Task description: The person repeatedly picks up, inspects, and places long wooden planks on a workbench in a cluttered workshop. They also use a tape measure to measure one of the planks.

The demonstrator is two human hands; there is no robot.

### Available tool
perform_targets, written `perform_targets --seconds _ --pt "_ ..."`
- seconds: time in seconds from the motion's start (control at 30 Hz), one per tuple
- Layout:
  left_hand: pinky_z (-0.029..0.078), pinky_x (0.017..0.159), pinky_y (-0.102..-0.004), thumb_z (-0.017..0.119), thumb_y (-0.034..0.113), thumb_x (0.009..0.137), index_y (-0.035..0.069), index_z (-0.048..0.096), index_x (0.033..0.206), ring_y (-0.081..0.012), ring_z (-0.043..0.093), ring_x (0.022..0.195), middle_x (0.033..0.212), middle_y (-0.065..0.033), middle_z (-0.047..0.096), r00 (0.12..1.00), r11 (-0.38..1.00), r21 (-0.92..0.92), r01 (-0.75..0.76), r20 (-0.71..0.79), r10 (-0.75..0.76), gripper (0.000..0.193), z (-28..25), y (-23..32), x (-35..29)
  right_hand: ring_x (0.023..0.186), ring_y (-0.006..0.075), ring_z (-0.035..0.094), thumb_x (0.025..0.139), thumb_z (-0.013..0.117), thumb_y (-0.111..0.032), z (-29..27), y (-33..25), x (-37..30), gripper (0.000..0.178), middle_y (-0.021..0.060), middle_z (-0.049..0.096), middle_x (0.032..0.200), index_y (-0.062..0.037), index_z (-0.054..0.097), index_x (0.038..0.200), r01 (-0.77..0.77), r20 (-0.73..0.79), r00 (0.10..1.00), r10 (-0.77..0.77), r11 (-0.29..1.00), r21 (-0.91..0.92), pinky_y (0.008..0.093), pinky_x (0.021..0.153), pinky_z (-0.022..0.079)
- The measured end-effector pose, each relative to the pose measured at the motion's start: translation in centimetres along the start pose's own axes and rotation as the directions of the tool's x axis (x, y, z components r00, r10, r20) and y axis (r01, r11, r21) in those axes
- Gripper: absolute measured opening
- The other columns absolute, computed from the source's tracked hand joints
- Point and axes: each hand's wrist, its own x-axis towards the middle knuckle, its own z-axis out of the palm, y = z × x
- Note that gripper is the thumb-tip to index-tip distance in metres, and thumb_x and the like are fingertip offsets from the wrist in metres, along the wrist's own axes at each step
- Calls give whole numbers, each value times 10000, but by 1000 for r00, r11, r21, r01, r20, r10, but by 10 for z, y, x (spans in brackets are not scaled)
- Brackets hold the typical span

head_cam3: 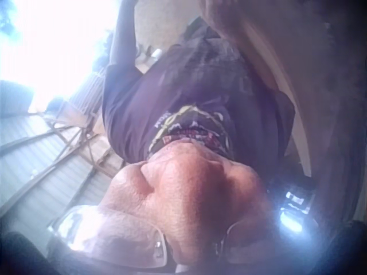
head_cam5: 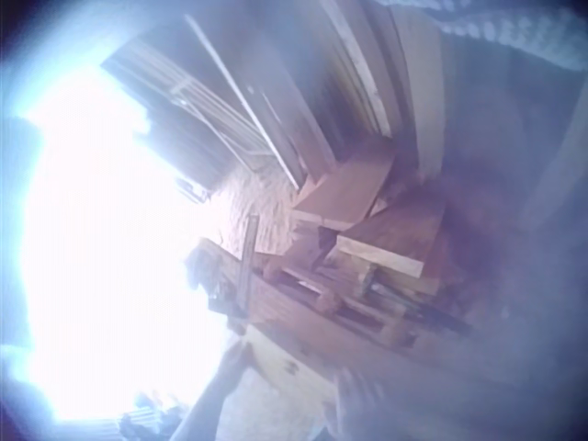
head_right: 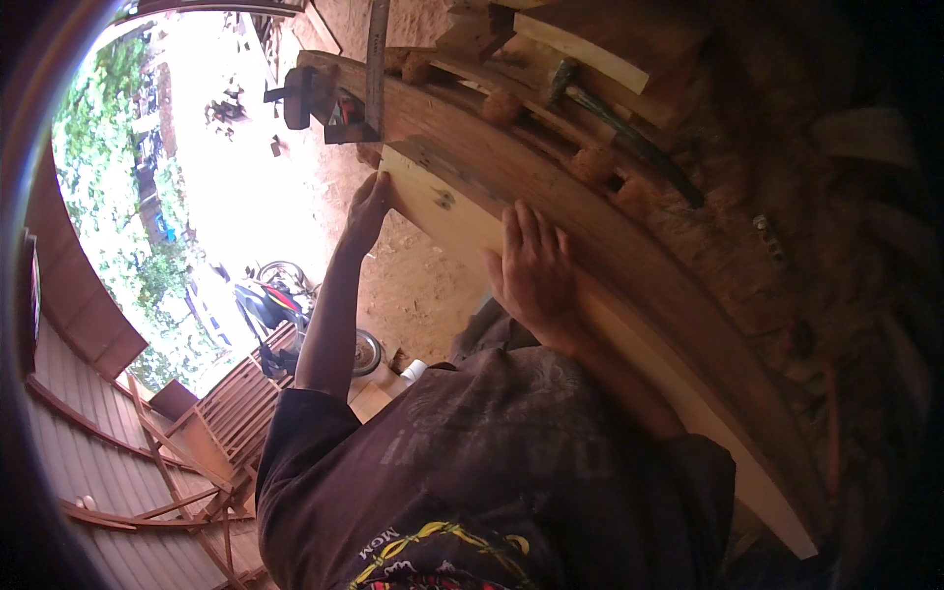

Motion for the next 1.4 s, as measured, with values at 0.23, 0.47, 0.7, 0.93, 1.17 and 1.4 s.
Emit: perform_targets --seconds 0.23,0.47,0.7,0.93,1.17,1.4 --pt "499 983 -376 555 439 1072 65 547 1441 -168 526 1202 1319 -44 555 1000 999 46 -24 -4 24 525 -44 -40 24 1204 398 565 889 709 -373 17 2 -20 588 233 597 1307 18 572 1306 -23 -55 998 34 982 189 533 1003 434" --pt "524 999 -501 563 540 1041 106 450 1556 -278 489 1341 1468 -106 455 986 976 155 -154 93 141 683 -39 -42 46 1189 374 568 892 699 -314 30 22 -31 497 206 600 1278 14 598 1252 39 -269 963 -13 995 90 523 1052 430" --pt "496 1026 -504 621 556 995 -54 453 1478 -367 522 1334 1461 -211 534 853 716 495 -491 108 510 796 -16 -30 87 1169 339 614 930 695 -202 -14 49 -116 325 132 632 1230 -55 641 1214 -74 -708 701 86 996 48 475 987 503" --pt "315 1165 -607 878 500 759 26 300 1600 -393 355 1502 1645 -219 331 347 153 315 -937 772 533 1126 111 14 -34 914 322 716 952 709 -164 -46 33 -320 245 155 717 1052 -63 676 1173 -598 -941 68 331 769 227 436 800 579" --pt "249 1223 -602 831 475 764 58 214 1636 -466 221 1530 1645 -268 263 190 -280 316 -906 897 400 1147 195 17 -91 869 366 720 924 733 -186 83 5 -393 209 187 722 947 -72 705 1096 -643 -809 -168 563 560 523 453 746 576" --pt "243 1210 -647 882 439 676 73 117 1647 -480 210 1530 1640 -290 242 468 -326 540 -776 840 276 1289 208 27 -101 977 389 688 934 692 -308 153 25 -391 321 208 716 975 -16 715 1064 -468 -498 39 866 456 757 469 888 547"
